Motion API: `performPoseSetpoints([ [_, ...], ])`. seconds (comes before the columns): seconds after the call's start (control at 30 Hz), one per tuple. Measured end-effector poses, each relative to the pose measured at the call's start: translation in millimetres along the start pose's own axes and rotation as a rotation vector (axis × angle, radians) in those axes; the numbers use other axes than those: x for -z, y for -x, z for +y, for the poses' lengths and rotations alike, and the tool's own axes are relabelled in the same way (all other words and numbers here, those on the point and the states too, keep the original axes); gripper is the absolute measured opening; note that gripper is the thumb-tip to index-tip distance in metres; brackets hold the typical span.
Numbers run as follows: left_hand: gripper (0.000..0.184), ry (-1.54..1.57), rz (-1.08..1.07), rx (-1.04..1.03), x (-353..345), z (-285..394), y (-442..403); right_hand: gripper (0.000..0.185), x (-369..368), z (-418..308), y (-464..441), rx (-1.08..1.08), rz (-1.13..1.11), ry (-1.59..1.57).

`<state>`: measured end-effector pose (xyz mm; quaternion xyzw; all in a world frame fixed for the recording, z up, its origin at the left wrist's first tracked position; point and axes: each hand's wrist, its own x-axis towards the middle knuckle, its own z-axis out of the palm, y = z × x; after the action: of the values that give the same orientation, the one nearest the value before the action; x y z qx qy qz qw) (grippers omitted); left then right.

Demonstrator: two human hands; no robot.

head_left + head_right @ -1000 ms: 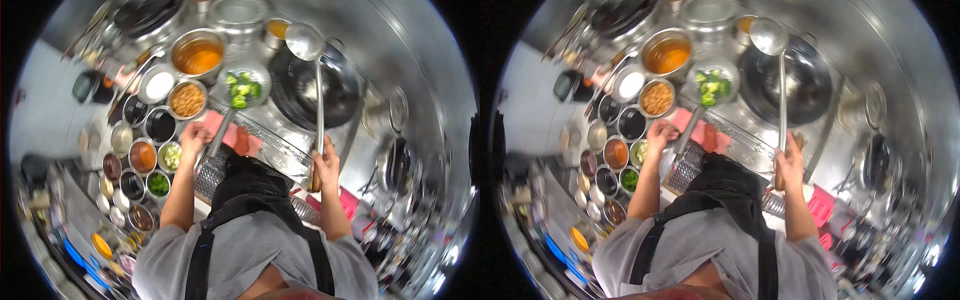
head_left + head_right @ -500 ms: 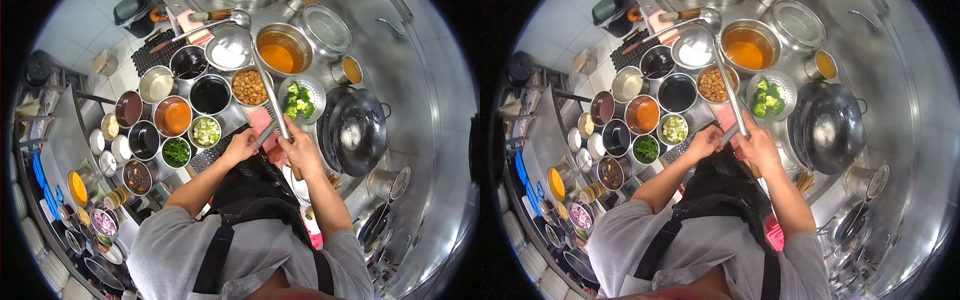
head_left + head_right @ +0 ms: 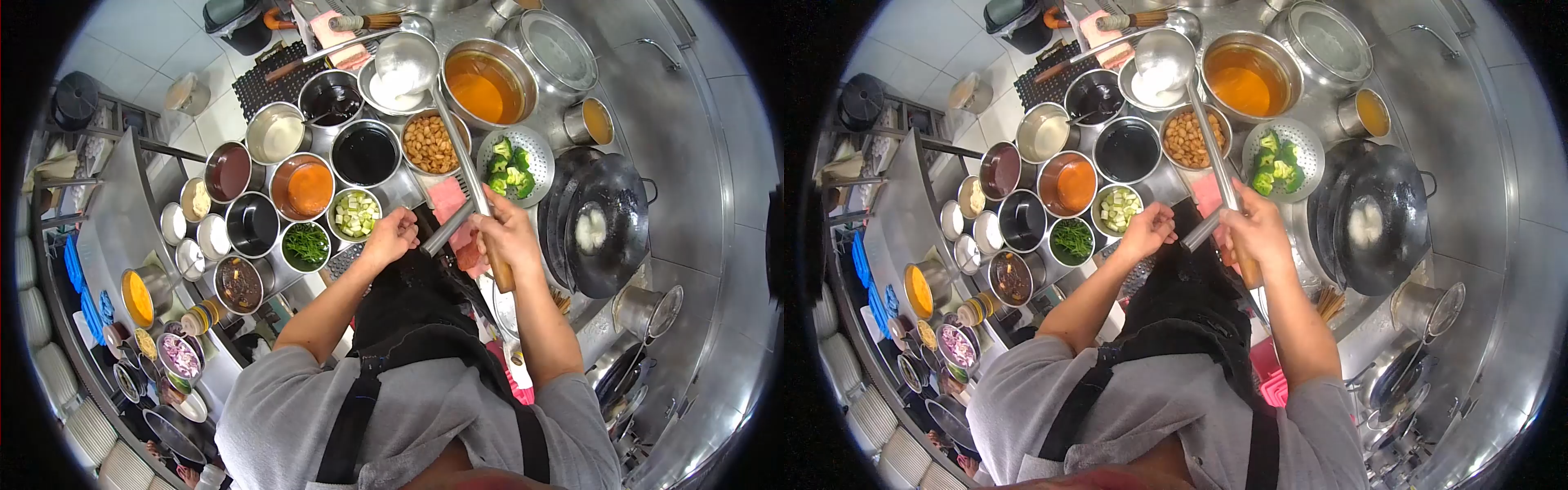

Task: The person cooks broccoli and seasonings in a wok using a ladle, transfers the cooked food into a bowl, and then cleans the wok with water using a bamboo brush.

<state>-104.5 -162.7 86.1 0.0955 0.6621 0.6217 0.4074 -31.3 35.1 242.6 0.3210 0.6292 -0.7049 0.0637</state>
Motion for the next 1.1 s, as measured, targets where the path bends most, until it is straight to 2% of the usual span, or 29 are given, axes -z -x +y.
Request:
performPoseSetpoints([
  [0.17,0.015,-0.048,0.035,-0.053,-2.7,2.2,8.6,0.064,19.4,1.0,24.4,0.051,-0.05,-0.192],
  [0.23,0.015,-0.043,0.037,-0.061,-6.5,8.5,11.8,0.064,29.8,1.9,45.3,0.053,-0.095,-0.389],
  [0.33,0.015,-0.122,0.001,-0.126,-19.9,17.6,10.7,0.063,53.2,8.9,84.3,0.094,-0.035,-0.513],
  [0.4,0.014,-0.238,-0.009,-0.229,-41.0,19.4,1.5,0.063,75.0,18.3,121.2,0.122,0.001,-0.641],
  [0.43,0.015,-0.271,-0.063,-0.239,-61.4,47.2,8.5,0.063,85.6,26.8,140.9,0.146,0.072,-0.676],
  [0.53,0.015,-0.359,-0.227,-0.274,-123.5,62.1,-1.0,0.062,112.6,51.1,196.3,0.224,0.242,-0.688],
  [0.57,0.015,-0.452,-0.304,-0.47,-152.4,72.2,0.1,0.072,125.2,59.2,211.9,0.22,0.277,-0.689],
  [0.6,0.014,-0.537,-0.371,-0.668,-182.2,83.4,3.2,0.07,134.9,67.2,223.8,0.224,0.368,-0.648],
  [0.63,0.014,-0.541,-0.415,-0.73,-213.5,90.2,7.4,0.068,144.0,76.2,232.7,0.225,0.454,-0.607],
  [0.67,0.017,-0.556,-0.516,-0.9,-244.3,84.1,-0.8,0.068,155.5,87.5,237.9,0.236,0.466,-0.612],
  [0.73,0.022,-0.647,-0.588,-1.104,-302.9,72.2,-10.8,0.061,182.3,115.0,239.8,0.157,0.672,-0.365],
  [0.77,0.022,-0.649,-0.599,-1.109,-324.9,60.8,-16.1,0.061,196.4,132.8,238.3,0.16,0.681,-0.372],
  [0.83,0.022,-0.971,-0.572,-1.178,-356.0,41.9,-22.1,0.061,221.6,159.1,235.4,0.076,0.719,-0.137],
  [0.87,0.022,-0.975,-0.581,-1.18,-363.5,35.9,-23.3,0.064,233.3,166.4,236.4,0.008,0.771,0.126],
  [0.9,0.023,-1.067,-0.581,-1.139,-369.5,34.8,-21.9,0.064,237.5,173.4,236.4,0.007,0.773,0.119],
  [0.97,0.025,-1.163,-0.59,-1.098,-379.6,32.6,-21.4,0.064,243.1,187.7,229.9,-0.05,0.918,0.569],
  [1.03,0.025,-1.059,-0.588,-1.159,-377.7,39.3,-14.8,0.062,247.2,193.4,225.5,-0.107,0.929,0.623],
  [1.1,0.025,-1.005,-0.601,-1.149,-377.1,31.9,-23.2,0.063,248.9,197.7,224.6,-0.06,0.883,0.594],
])
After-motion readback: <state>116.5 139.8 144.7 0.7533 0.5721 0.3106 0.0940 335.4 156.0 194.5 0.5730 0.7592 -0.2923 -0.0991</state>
